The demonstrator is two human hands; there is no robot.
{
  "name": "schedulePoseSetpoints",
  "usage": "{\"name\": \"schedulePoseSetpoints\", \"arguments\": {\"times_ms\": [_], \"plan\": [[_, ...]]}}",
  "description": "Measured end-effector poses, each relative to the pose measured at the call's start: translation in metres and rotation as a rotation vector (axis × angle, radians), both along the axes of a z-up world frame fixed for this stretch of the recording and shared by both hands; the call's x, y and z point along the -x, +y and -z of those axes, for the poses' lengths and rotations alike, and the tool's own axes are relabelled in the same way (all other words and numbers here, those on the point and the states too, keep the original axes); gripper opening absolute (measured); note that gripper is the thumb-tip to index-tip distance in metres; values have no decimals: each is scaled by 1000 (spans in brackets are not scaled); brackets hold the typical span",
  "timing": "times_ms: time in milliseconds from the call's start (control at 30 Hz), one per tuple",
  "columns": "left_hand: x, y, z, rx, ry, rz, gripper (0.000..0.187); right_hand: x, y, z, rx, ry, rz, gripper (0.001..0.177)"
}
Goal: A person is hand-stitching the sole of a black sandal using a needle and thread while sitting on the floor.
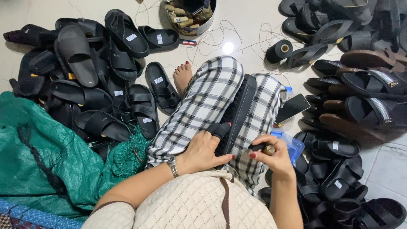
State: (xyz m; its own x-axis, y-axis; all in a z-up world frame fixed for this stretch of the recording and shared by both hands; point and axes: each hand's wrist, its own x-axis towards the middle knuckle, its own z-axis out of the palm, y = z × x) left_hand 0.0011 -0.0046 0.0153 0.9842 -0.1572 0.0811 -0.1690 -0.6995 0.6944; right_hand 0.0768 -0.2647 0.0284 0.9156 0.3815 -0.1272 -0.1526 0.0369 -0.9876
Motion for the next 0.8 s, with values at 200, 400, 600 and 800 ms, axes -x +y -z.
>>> {"name": "schedulePoseSetpoints", "arguments": {"times_ms": [200, 400, 600, 800], "plan": [[-5, 3, -3, 20, 49, 1, 72, -37, 59, -108, 483, -203, -551, 15], [-26, 20, -63, 179, 322, -2, 76, -71, 85, -117, 1127, -328, -1054, 15], [6, 24, 21, 546, 311, -315, 22, -73, 88, -107, 1146, -344, -1073, 15], [6, 25, 11, 473, 35, -323, 13, -39, 69, -85, 1081, -394, -811, 18]]}}
